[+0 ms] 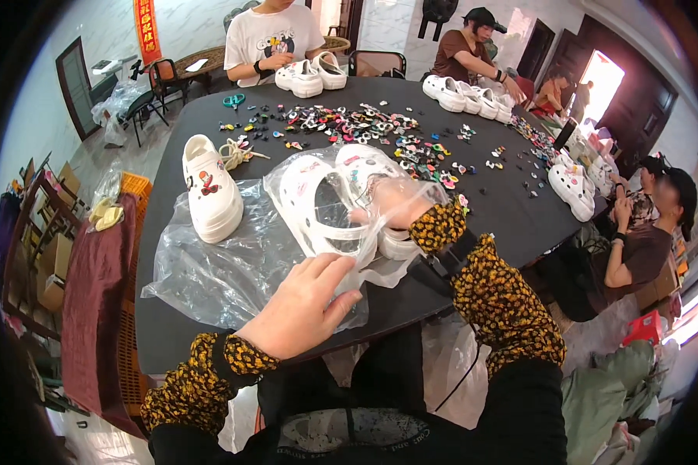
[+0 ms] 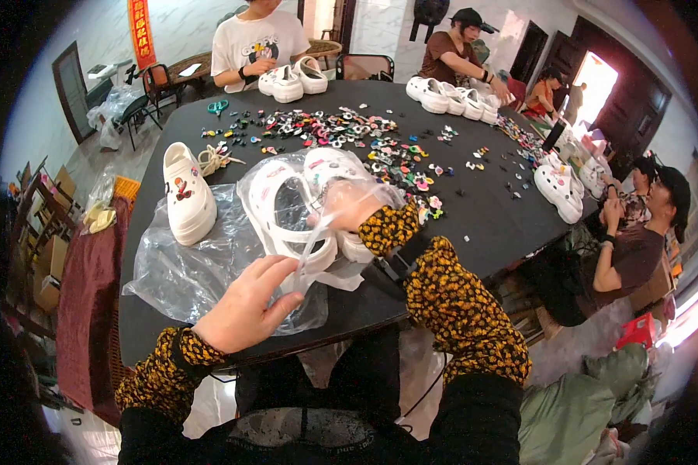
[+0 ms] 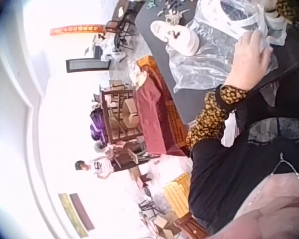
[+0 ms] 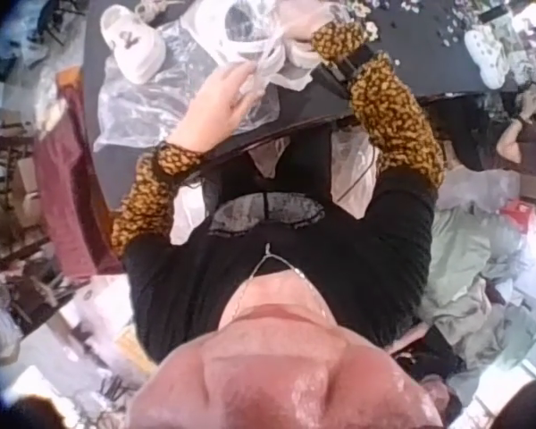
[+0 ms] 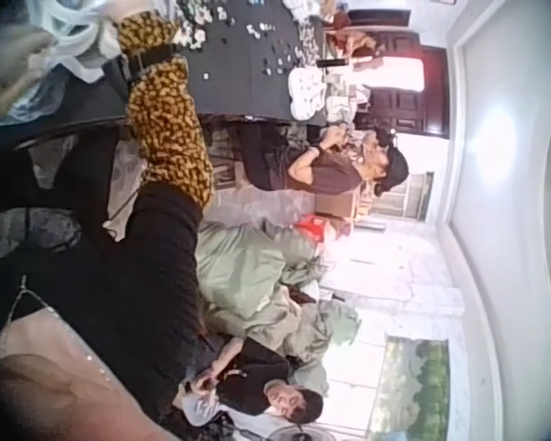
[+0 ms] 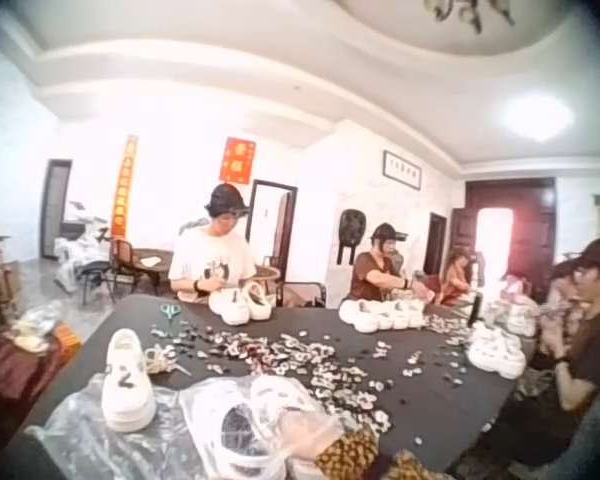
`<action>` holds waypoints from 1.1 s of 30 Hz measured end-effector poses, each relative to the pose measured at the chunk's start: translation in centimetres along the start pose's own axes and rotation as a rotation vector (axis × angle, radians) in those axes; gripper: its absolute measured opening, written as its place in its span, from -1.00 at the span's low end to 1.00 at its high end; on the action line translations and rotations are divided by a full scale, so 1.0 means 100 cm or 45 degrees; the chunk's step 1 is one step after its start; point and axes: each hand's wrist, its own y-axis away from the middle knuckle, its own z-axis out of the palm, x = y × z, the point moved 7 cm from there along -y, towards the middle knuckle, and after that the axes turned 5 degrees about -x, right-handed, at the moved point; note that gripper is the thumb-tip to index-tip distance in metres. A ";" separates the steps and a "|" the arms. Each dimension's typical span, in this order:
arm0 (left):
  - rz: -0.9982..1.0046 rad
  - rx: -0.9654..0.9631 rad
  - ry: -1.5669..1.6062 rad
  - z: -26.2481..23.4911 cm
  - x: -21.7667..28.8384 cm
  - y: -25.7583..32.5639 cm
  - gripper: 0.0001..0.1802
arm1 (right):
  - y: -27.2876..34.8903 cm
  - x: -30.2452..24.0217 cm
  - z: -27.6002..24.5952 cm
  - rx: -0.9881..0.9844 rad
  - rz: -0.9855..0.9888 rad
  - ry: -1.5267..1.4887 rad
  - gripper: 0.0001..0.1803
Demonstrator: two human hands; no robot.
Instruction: Manually attach decorative charms to the holes of rubber clogs.
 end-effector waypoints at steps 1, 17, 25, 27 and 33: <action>-0.003 0.000 0.003 0.001 -0.001 0.001 -0.59 | 0.000 -0.002 -0.005 -0.055 0.052 -0.073 -0.23; -0.045 0.154 -0.072 -0.036 -0.007 0.012 -0.62 | 0.007 0.040 0.026 0.582 -0.418 0.178 -0.71; -0.240 0.470 -0.021 -0.083 -0.039 0.031 -0.66 | 0.091 0.018 -0.010 0.679 -0.636 0.401 -0.70; -0.238 0.540 -0.024 -0.089 -0.042 0.024 -0.63 | 0.127 0.011 -0.022 0.703 -0.643 0.502 -0.69; -0.444 0.436 0.193 -0.082 -0.067 0.029 -0.57 | 0.144 -0.019 -0.016 0.659 -0.810 0.572 -0.72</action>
